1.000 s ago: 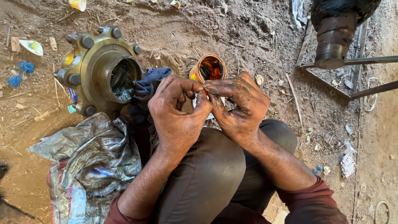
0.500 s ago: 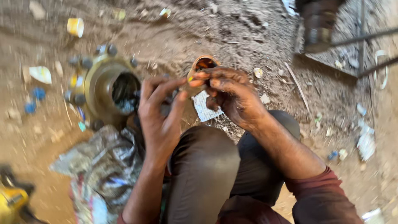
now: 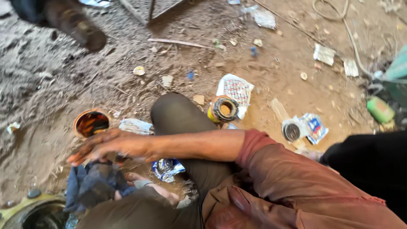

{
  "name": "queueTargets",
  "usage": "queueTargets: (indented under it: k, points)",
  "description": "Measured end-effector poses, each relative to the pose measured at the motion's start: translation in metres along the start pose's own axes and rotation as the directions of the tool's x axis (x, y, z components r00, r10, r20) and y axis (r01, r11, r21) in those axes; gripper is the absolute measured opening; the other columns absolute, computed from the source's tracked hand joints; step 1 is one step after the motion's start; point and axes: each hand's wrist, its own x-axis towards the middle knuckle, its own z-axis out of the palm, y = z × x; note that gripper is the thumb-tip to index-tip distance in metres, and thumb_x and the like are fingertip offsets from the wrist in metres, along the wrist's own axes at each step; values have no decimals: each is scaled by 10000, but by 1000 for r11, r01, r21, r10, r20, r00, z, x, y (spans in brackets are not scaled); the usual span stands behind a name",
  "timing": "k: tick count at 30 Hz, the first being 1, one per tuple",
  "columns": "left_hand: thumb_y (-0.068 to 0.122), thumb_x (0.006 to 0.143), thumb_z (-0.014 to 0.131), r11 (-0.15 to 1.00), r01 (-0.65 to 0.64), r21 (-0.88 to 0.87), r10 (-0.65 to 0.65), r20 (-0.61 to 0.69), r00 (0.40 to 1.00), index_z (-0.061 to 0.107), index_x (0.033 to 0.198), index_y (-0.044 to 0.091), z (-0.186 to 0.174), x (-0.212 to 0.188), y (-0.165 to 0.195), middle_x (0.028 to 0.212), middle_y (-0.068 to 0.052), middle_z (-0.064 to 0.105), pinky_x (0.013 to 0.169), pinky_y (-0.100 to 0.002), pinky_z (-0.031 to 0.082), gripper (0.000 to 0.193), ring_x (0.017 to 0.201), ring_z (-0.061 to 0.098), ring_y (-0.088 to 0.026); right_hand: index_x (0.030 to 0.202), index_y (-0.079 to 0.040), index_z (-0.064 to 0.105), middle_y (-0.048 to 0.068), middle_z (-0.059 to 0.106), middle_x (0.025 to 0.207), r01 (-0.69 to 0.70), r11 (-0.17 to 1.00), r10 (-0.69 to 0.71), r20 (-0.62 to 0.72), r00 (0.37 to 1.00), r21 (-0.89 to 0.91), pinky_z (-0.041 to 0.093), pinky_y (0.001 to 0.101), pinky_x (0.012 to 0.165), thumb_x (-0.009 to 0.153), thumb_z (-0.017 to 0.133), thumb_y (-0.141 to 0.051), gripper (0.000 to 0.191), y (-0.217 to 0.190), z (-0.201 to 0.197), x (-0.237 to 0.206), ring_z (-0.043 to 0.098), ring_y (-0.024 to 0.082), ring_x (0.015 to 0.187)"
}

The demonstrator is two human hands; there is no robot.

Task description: The person sits on the ground and applies grease to a wheel hub assembly using a rag. They repeatedly dip the rag into a grease container and wipe the interior and exterior surfaces of the hub.

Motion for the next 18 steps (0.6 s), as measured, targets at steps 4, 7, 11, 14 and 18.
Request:
queueTargets:
  k: [4, 7, 11, 14, 18]
  points:
    - [49, 886, 694, 899, -119, 422, 62, 147, 987, 649, 1236, 65, 2, -19, -8, 1168, -189, 708, 937, -394, 529, 353, 1069, 660, -319, 1290, -26, 716, 78, 686, 1393, 36, 994, -40, -32, 999, -107, 482, 334, 922, 1079, 607, -182, 283, -4, 2, -1, 581, 220, 1297]
    - [55, 846, 714, 829, -182, 528, 141, 118, 983, 634, 1245, 73, -12, -38, -29, 1165, -211, 707, 917, -416, 532, 407, 1063, 661, -347, 1332, -112, 699, 22, 674, 1414, -4, 1000, 4, 18, 1000, -5, 501, 316, 967, 1083, 538, -303, 352, -23, 3, 1, 577, 131, 1354]
    - [63, 793, 741, 808, -252, 532, 348, -86, 934, 615, 1256, 83, -50, -46, -54, 1160, -240, 706, 891, -444, 537, 481, 1055, 663, -385, 1343, -36, 721, 119, 728, 1327, -69, 996, 67, 42, 997, 64, 499, 327, 961, 1078, 540, -376, 467, -60, 12, 16, 649, 201, 1141]
    - [37, 795, 726, 931, -345, 122, 364, -216, 906, 623, 1262, 100, -97, -37, -61, 1148, -234, 722, 891, -446, 552, 482, 1064, 687, -370, 1310, -28, 705, 106, 710, 1341, -155, 988, 154, 39, 987, 15, 491, 335, 878, 1038, 495, -436, 533, -78, 27, 35, 625, 162, 1048]
    - [34, 882, 621, 972, -55, -230, 41, -66, 997, 592, 1313, 140, -167, -1, -56, 996, -129, 760, 775, -414, 574, 444, 907, 763, -278, 1291, 1, 707, 141, 712, 1347, -135, 989, 132, 59, 990, 63, 482, 327, 971, 1082, 464, -472, 571, -84, 43, 64, 586, 178, 1003]
